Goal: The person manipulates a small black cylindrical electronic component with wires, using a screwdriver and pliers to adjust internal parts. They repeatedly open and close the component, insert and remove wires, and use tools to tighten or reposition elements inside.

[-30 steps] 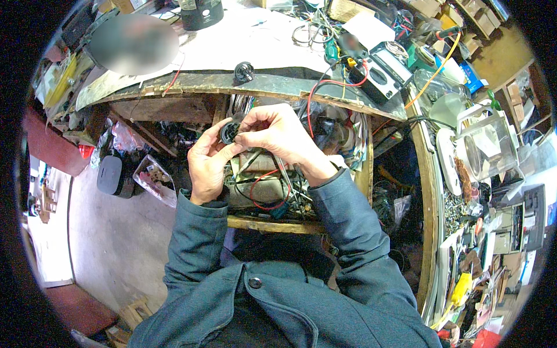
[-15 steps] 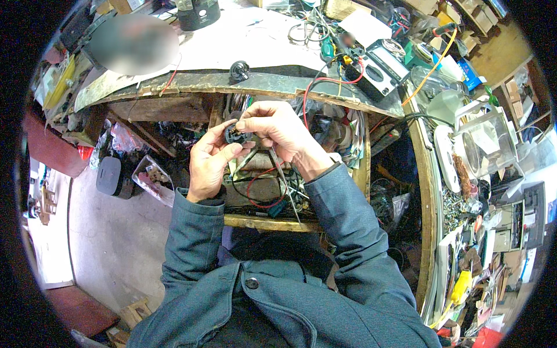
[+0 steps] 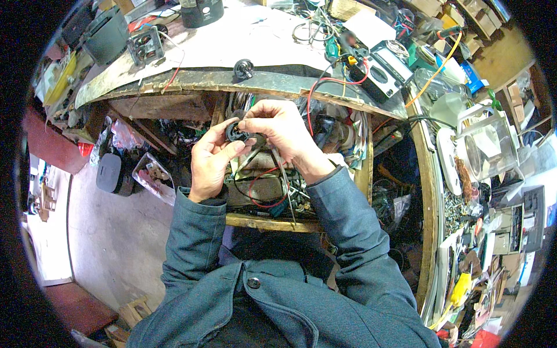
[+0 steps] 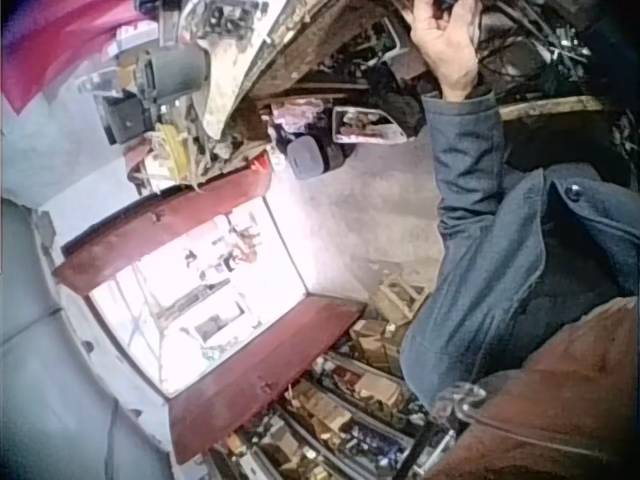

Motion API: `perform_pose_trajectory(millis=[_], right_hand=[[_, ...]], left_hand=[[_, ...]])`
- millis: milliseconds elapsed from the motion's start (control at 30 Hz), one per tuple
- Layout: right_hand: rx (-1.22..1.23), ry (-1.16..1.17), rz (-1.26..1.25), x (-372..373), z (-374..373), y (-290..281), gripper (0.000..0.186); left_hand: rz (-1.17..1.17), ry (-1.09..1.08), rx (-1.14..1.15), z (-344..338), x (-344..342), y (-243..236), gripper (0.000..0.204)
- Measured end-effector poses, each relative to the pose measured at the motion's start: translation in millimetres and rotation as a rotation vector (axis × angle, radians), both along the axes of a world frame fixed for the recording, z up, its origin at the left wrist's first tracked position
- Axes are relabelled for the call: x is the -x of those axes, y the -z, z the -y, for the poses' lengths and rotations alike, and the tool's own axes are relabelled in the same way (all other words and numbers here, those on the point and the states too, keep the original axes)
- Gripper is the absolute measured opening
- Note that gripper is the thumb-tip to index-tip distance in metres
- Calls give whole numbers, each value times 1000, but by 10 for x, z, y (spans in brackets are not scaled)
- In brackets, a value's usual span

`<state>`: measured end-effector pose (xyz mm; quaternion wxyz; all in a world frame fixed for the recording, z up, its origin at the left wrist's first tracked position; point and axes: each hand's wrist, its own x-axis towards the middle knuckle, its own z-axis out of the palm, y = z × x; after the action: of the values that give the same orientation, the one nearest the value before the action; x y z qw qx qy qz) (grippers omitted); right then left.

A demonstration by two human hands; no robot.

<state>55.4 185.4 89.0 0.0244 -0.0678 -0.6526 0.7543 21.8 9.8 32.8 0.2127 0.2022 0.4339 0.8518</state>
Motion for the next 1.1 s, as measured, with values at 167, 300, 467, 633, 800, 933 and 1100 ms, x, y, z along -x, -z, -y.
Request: perform_pose_trajectory(millis=[167,300,467,633,800,933,1100], right_hand=[[-102,38,-67,13,33,41,7],[-108,33,-33,0,34,-8,6],[-103,17,-101,41,2,103,6],[-143,25,-89,32,20,90,6],[-107,55,-13,6,66,6,4],[-231,57,-16,-10,46,-11,6],[-290,39,-58,10,20,51,9]], left_hand=[[-2,-20,19,-3,-7,-21,49],[-13,-22,2,3,1,4,49],[-1,-21,2,3,-9,-18,49],[-8,-26,20,0,-4,-4,48],[-24,-35,46,14,-5,9,47],[-42,-48,83,21,-5,12,46],[-90,-76,134,20,2,15,40]])
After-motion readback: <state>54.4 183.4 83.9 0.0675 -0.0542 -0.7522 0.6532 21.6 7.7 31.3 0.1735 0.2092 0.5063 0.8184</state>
